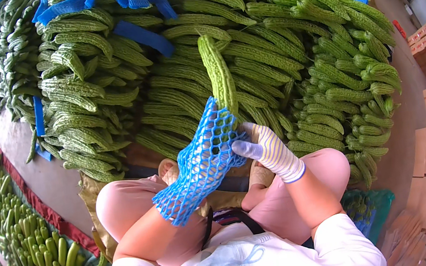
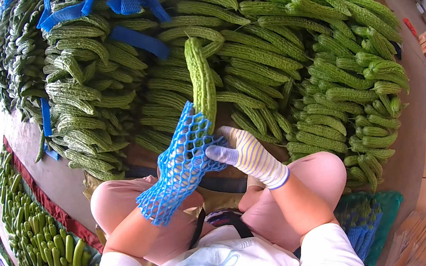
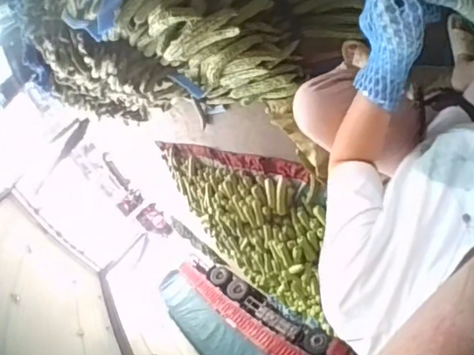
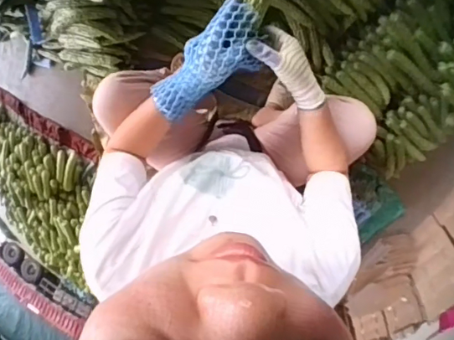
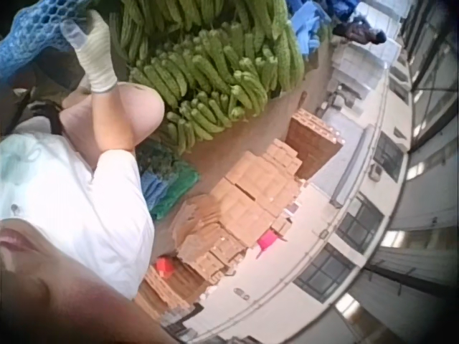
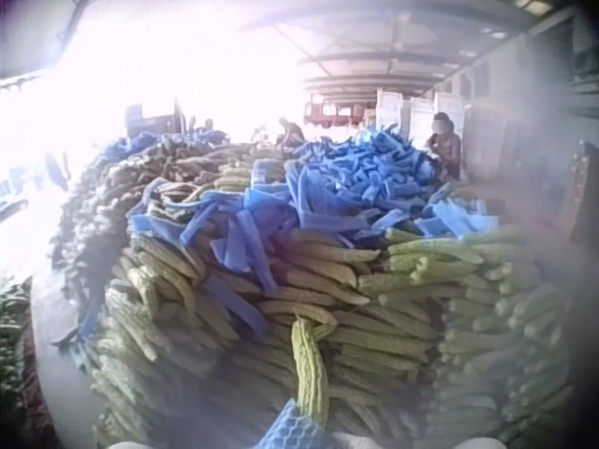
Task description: The person is packing bitter melons into blue foam protective nets.
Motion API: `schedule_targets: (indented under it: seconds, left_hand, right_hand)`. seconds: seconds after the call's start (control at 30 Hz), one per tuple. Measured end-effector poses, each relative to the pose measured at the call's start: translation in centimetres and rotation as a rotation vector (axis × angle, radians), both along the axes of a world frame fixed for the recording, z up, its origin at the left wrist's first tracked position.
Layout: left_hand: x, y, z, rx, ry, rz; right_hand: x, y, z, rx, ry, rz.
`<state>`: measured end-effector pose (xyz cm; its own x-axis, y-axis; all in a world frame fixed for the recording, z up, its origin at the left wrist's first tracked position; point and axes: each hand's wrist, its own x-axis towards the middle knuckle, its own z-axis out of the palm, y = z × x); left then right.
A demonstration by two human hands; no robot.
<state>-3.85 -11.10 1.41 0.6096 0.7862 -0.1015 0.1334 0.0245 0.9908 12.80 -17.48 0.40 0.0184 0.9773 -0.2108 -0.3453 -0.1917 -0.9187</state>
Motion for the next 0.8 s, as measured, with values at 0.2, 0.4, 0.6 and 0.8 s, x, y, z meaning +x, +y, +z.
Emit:
schedule_targets:
  seconds: [0.2, 0.4, 0.6, 0.8]
  left_hand:
    - [-0.4, 0.1, -2.2, -0.055, -0.2, -0.06]
    - [-5.2, -0.6, -3.9, 0.015, -0.135, -0.377]
    - [-3.8, -1.3, 5.1, -0.83, -0.312, -0.152]
    - [-5.2, -0.9, 5.9, -0.847, -0.276, -0.208]
  right_hand:
    - [-1.1, 1.2, -0.6, 0.111, 0.109, -0.334]
    - [1.8, 3.8, -3.0, 0.027, 0.027, -0.475]
    - [4.7, 4.0, -4.6, -0.021, 0.024, -0.541]
    - [5.6, 4.6, -6.0, 0.013, 0.001, -0.658]
